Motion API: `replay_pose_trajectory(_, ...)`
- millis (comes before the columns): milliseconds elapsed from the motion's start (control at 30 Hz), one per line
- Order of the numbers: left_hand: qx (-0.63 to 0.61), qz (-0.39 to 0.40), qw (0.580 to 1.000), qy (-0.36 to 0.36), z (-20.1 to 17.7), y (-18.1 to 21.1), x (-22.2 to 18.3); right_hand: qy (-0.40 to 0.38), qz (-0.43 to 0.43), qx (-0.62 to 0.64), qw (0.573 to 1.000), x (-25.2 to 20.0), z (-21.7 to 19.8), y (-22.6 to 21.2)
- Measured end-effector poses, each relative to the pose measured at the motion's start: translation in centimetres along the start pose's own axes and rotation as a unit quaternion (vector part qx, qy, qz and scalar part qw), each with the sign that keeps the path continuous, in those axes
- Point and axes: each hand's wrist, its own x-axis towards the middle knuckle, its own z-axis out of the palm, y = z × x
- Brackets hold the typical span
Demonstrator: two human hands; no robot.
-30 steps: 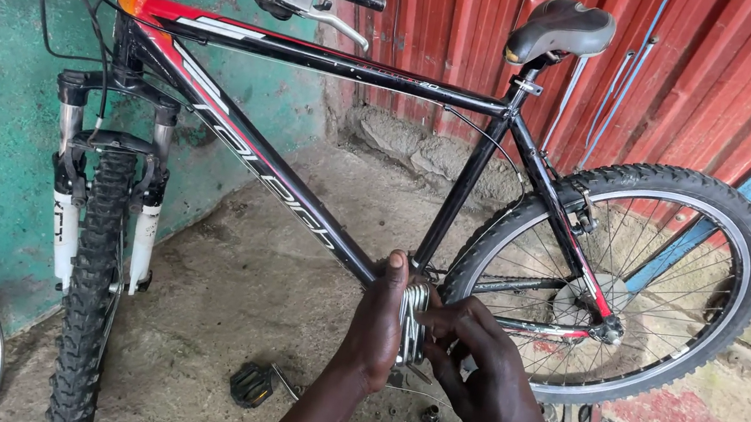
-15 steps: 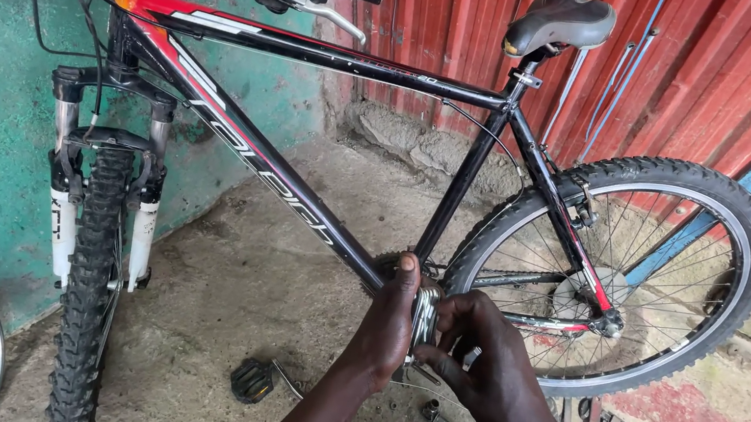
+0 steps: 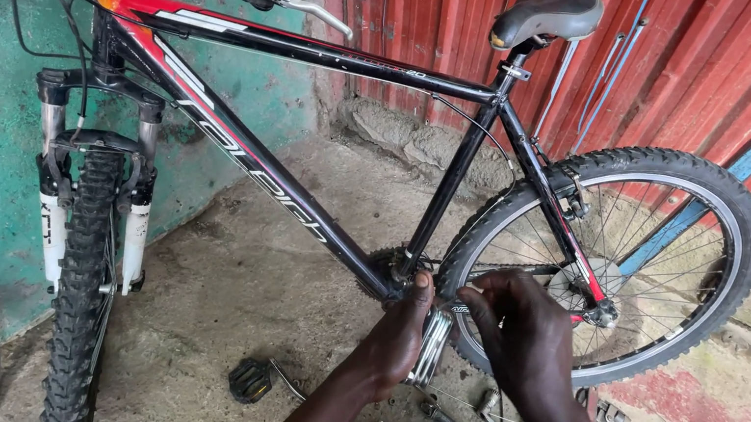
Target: Threading a brake cable through a bicycle frame and adjusting it with a tool
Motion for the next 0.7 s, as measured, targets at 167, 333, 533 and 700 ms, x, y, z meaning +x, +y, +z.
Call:
replay_pose_trajectory(167,0.001,0.022,0.999,-0.047,0.5,1.4,-0.7,-0.029,0.130,0.072,0.988,-0.4,0.0,-1.1)
replay_pose_trajectory(333,-0.185,0.025,0.982,-0.032,-1.3,0.3,0.1,-0.012,-0.031,0.193,0.981,-0.9,-0.3,-2.4)
replay_pose_trajectory(533,-0.245,0.059,0.964,0.083,-1.3,0.3,0.2,-0.161,-0.102,0.100,0.976,-1.7,1.0,-1.7)
replay_pose_trajectory(700,-0.294,0.152,0.925,0.186,-1.1,-0.5,1.1,-0.237,0.241,0.394,0.855,-2.3,2.3,-2.4)
